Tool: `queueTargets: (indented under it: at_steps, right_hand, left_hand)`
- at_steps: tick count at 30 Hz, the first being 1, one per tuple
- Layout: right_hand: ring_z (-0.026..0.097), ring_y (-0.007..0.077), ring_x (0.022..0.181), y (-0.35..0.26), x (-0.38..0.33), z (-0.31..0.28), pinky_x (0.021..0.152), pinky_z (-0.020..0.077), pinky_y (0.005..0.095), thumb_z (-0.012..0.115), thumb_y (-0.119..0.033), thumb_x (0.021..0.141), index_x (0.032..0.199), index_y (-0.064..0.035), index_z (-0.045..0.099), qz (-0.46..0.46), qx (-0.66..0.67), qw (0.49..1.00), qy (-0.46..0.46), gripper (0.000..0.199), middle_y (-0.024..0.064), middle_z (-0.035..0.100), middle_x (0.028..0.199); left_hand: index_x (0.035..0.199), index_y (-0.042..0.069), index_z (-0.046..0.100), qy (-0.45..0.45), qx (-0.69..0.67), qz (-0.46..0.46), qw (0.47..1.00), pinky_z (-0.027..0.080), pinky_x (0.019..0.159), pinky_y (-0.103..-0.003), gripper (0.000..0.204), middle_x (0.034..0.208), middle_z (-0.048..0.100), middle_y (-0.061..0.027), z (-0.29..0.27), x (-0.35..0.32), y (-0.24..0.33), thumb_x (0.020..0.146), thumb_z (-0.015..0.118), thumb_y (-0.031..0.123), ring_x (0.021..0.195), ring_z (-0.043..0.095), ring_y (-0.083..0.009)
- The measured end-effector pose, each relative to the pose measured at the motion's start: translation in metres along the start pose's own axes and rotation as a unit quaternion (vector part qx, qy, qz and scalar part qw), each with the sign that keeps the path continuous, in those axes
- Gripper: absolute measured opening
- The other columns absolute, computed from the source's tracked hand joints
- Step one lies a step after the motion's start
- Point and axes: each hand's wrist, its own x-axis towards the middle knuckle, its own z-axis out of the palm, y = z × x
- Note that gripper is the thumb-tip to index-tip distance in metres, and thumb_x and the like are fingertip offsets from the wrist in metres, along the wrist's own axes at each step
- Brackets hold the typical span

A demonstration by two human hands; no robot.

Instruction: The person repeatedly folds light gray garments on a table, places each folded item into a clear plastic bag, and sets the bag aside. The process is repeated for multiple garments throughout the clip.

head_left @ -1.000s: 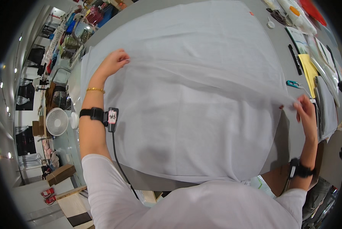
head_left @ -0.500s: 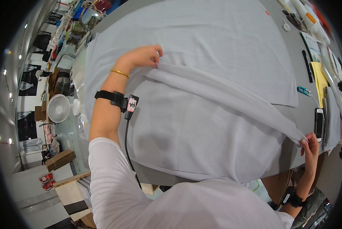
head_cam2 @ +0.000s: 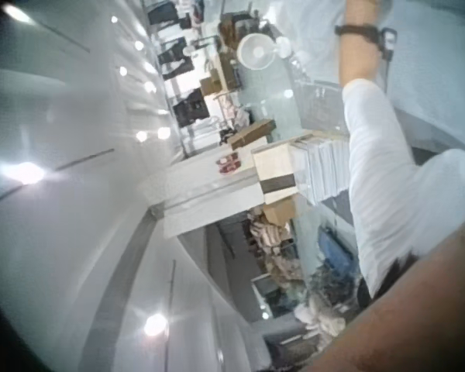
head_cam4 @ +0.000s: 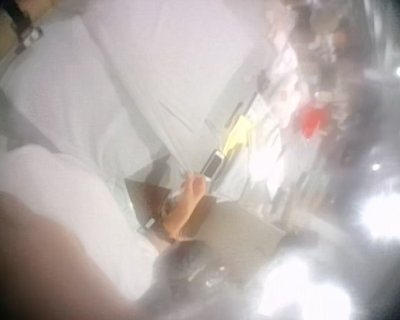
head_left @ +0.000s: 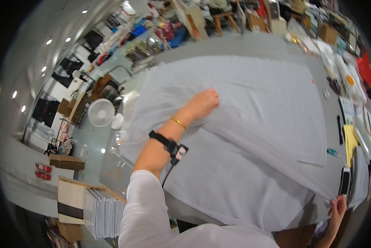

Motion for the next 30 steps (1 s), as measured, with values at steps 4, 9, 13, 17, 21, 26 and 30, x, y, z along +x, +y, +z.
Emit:
queueTargets:
  at_steps: [4,9,13,17,21,26,30]
  right_hand:
    - [0.037,-0.001,0.054,0.03,0.017,-0.013,0.038,0.0259,0.0179,0.063,-0.017,0.104,0.09,-0.0088,0.049,-0.076,-0.011,0.99,0.119,0.021,-0.0056,0.046,0.074]
    - [0.039,-0.0015,0.055,0.044,0.006,-0.034,0.041,0.0274,0.0188,0.061,-0.015,0.105,0.099,-0.006,0.061,-0.072,-0.034,0.987,0.139,0.011,-0.0064,0.051,0.077]
    - [0.046,0.0001,0.067,0.012,0.018,-0.018,0.055,0.0351,0.0193,0.062,-0.013,0.104,0.105,-0.0053,0.065,-0.145,-0.053,0.986,0.067,0.008,-0.0058,0.056,0.085]
    - [0.058,0.0082,0.091,-0.045,0.065,0.069,0.082,0.0467,0.0234,0.063,-0.007,0.102,0.116,0.0,0.065,-0.218,-0.087,0.972,0.027,0.015,-0.0008,0.062,0.097]
    - [0.066,0.0164,0.107,-0.091,0.074,0.247,0.096,0.0519,0.0304,0.063,-0.002,0.101,0.119,0.0013,0.067,-0.296,-0.039,0.941,-0.161,0.019,0.0051,0.069,0.112]
    - [0.065,0.0322,0.111,-0.139,0.002,0.45,0.096,0.053,0.0407,0.064,0.002,0.09,0.111,-0.0023,0.066,-0.523,-0.088,0.764,-0.368,0.021,0.0127,0.068,0.124]
    - [0.064,0.0321,0.118,-0.139,-0.061,0.485,0.099,0.0504,0.0418,0.065,-0.009,0.09,0.115,-0.0067,0.068,-0.561,-0.227,0.685,-0.406,0.025,0.0124,0.068,0.127]
  left_hand:
    - [0.109,0.002,0.058,0.104,-0.095,-0.085,0.986,0.049,0.081,-0.044,0.022,0.094,0.058,-0.0156,-0.047,-0.064,0.071,0.088,0.059,-0.002,0.094,0.058,-0.037]
    - [0.107,-0.002,0.058,-0.053,-0.182,-0.099,0.977,0.048,0.079,-0.045,0.023,0.102,0.053,-0.0179,-0.083,-0.206,0.216,0.085,0.058,-0.004,0.091,0.056,-0.0385]
    - [0.094,0.001,0.06,-0.064,-0.313,-0.211,0.924,0.047,0.071,-0.043,0.008,0.084,0.053,-0.0152,-0.127,-0.291,0.319,0.091,0.065,0.007,0.082,0.057,-0.0334]
    - [0.076,0.0,0.062,0.098,-0.317,-0.333,0.883,0.041,0.055,-0.038,0.021,0.068,0.052,-0.0115,-0.168,-0.344,0.358,0.094,0.068,0.01,0.062,0.053,-0.029]
    - [0.074,-0.002,0.061,0.204,-0.098,-0.521,0.823,0.037,0.052,-0.036,0.028,0.061,0.053,-0.0116,-0.133,-0.341,0.326,0.096,0.068,0.014,0.053,0.049,-0.0248]
    - [0.095,0.002,0.068,0.108,0.057,-0.471,0.874,0.052,0.068,-0.039,0.019,0.094,0.068,-0.0101,-0.043,-0.295,0.234,0.091,0.073,0.02,0.077,0.066,-0.0306]
    - [0.097,0.004,0.068,0.026,0.054,-0.479,0.875,0.053,0.07,-0.043,0.017,0.097,0.068,-0.0105,0.013,-0.288,0.205,0.091,0.072,0.02,0.08,0.068,-0.0317]
